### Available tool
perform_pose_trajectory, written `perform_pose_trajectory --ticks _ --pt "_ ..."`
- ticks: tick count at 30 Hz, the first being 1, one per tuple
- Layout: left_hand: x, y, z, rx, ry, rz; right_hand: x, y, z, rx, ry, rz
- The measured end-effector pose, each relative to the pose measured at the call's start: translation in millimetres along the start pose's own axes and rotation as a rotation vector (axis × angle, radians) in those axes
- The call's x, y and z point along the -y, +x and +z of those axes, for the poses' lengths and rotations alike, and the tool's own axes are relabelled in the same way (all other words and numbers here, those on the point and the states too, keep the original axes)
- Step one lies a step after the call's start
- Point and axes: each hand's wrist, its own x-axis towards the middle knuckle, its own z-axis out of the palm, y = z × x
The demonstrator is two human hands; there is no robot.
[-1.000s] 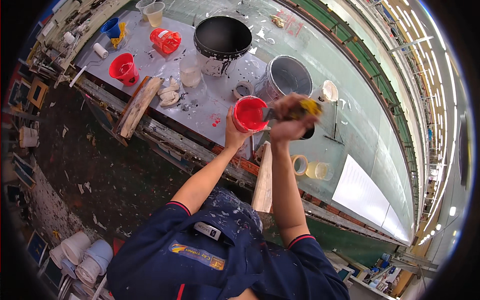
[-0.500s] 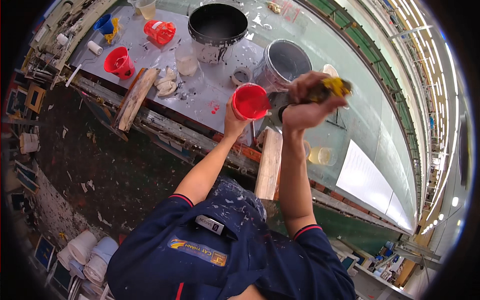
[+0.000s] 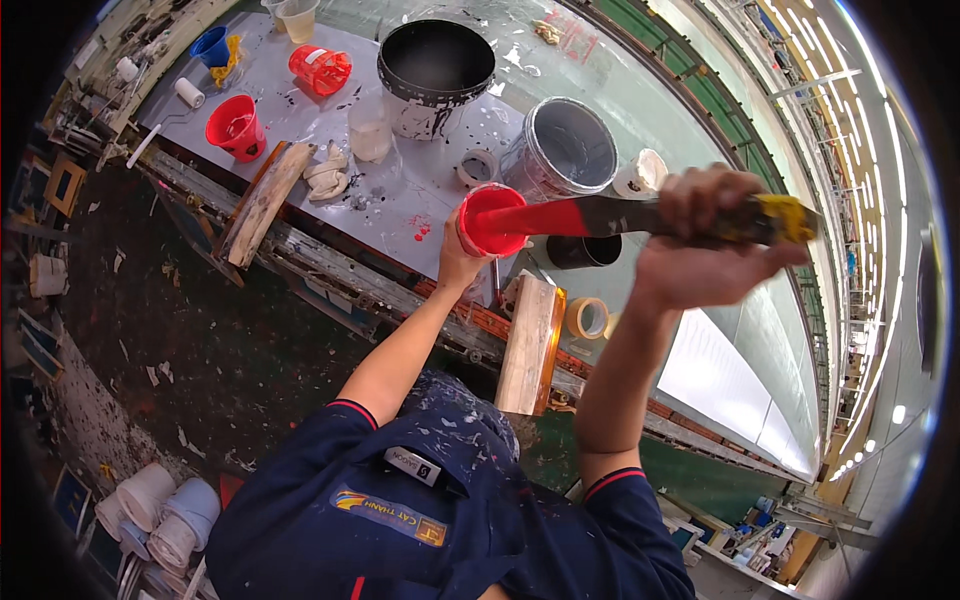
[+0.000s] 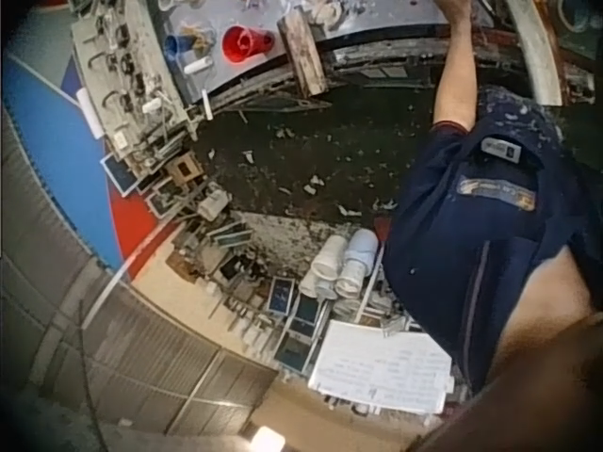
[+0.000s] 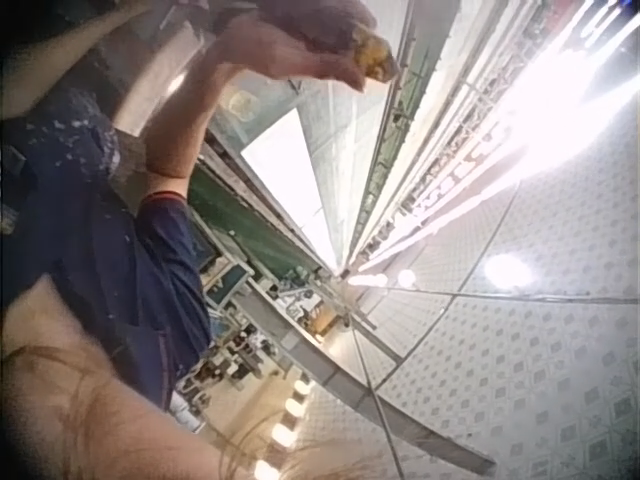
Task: The recorder is mixing red ink in a small container and cleaning a paint brush in a print shop setting.
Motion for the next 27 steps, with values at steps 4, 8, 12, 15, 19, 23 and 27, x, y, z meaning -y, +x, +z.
perform_pose_trajectory --ticks 4,8,12,15,19,23,27 --pt "-3.6 2.0 7.0 0.008 -0.004 0.047 46.0 18.1 3.2 0.079 0.06 0.022" --pt "-1.0 1.9 2.4 -0.005 0.003 0.015 65.8 23.0 13.6 0.096 0.055 0.06" --pt "-2.6 2.2 1.7 -0.044 0.021 0.049 69.9 24.2 13.2 0.149 0.002 0.06" --pt "-2.5 1.9 4.4 -0.017 0.024 0.038 57.3 23.3 9.3 0.126 0.014 0.01" --pt "4.2 1.9 1.2 -0.001 0.025 0.03 -2.9 13.5 -2.8 -0.257 -0.206 0.054" --pt "6.0 -0.4 5.8 -0.026 -0.018 0.063 -76.2 -4.1 -30.0 -0.576 -0.445 0.005" --pt "1.7 1.1 2.0 -0.007 0.051 0.067 -116.7 -18.2 -45.1 -0.628 -0.414 -0.055"
